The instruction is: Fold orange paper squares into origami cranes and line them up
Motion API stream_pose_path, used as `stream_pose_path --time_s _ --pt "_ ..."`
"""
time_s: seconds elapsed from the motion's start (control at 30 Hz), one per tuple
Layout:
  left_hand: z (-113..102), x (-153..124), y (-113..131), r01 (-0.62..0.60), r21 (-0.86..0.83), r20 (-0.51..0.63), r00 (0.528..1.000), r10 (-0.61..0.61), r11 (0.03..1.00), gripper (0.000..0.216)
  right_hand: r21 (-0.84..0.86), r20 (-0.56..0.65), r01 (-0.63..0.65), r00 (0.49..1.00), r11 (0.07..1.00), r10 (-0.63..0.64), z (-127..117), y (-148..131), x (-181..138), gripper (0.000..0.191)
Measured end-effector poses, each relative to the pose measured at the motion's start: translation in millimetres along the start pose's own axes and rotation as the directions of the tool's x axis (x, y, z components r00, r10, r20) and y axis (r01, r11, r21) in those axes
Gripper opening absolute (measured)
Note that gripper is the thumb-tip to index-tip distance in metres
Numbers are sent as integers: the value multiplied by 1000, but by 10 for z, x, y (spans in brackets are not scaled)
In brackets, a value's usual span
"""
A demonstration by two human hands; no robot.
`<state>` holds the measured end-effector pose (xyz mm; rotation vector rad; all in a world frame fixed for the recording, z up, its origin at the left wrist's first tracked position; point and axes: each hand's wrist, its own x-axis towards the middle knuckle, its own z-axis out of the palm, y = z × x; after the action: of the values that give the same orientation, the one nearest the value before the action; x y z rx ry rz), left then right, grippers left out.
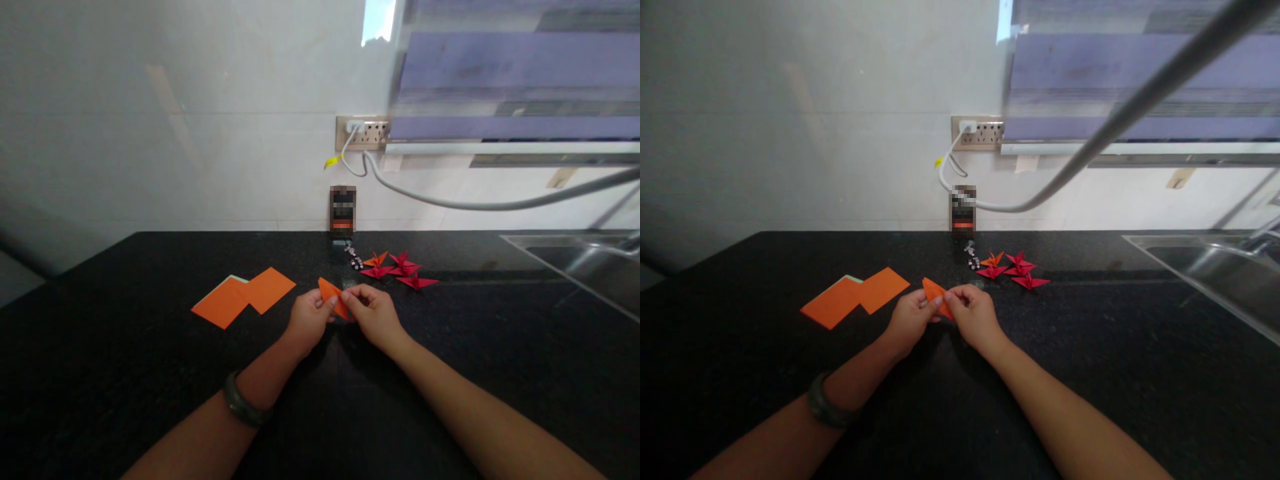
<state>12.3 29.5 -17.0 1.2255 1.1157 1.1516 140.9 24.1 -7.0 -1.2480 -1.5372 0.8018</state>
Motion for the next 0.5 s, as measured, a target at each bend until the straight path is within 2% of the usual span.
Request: stream_pose_path --time_s 0.13,0.23,0.33,0.5 --pt "-4 -11 31 29 -27 10 1000 -29 999 20 153 96 -176 982 972 163 -15 -23 30 21" --pt "-6 -20 40 38 -38 54 998 -36 999 19 192 132 -215 973 958 192 -20 -30 29 21" --pt "-3 -28 48 40 -47 70 997 -37 998 19 182 122 -188 978 965 168 -11 -2 21 19" --pt "-6 -32 49 34 -49 100 995 -29 998 22 32 5 -9 1000 999 8 9 70 21 13"
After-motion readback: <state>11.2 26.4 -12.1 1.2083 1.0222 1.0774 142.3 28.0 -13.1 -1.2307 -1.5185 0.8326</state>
